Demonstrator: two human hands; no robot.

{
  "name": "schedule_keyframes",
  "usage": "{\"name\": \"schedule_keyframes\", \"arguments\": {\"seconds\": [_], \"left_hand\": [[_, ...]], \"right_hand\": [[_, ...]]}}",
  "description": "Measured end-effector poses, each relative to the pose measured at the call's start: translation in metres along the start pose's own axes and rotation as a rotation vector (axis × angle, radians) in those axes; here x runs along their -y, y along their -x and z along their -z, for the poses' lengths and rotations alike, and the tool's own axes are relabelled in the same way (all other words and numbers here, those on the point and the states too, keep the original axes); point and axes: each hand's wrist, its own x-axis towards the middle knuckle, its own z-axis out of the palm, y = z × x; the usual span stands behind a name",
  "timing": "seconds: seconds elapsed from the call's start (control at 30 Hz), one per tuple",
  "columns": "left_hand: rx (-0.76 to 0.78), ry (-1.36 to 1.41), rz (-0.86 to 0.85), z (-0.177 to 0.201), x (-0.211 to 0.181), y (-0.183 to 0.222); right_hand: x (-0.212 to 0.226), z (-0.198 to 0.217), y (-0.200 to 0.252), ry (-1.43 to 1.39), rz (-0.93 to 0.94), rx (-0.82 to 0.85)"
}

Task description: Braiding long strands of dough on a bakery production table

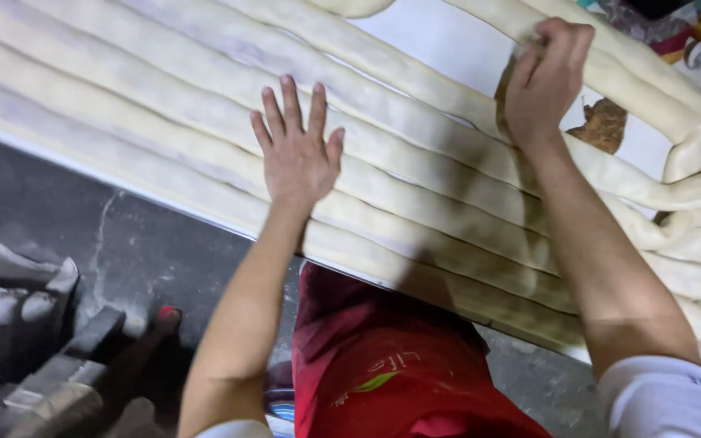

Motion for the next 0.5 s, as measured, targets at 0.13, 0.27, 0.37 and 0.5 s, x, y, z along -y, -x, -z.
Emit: {"name": "schedule_keyframes", "arguments": {"seconds": [0.13, 0.27, 0.37, 0.5], "left_hand": [[-0.150, -0.024, -0.038, -0.043, 0.019, -0.006], [-0.391, 0.361, -0.164, -0.061, 0.031, -0.010], [-0.331, 0.497, -0.206, -0.016, 0.056, 0.002], [-0.370, 0.146, -0.340, -0.023, 0.082, -0.020]], "right_hand": [[0.001, -0.044, 0.009, 0.182, -0.051, -0.029], [0.010, -0.037, -0.006, 0.320, -0.025, 0.061], [0.075, -0.028, -0.041, 0.198, 0.038, -0.189], [0.052, -0.071, -0.015, 0.545, -0.158, -0.065]]}}
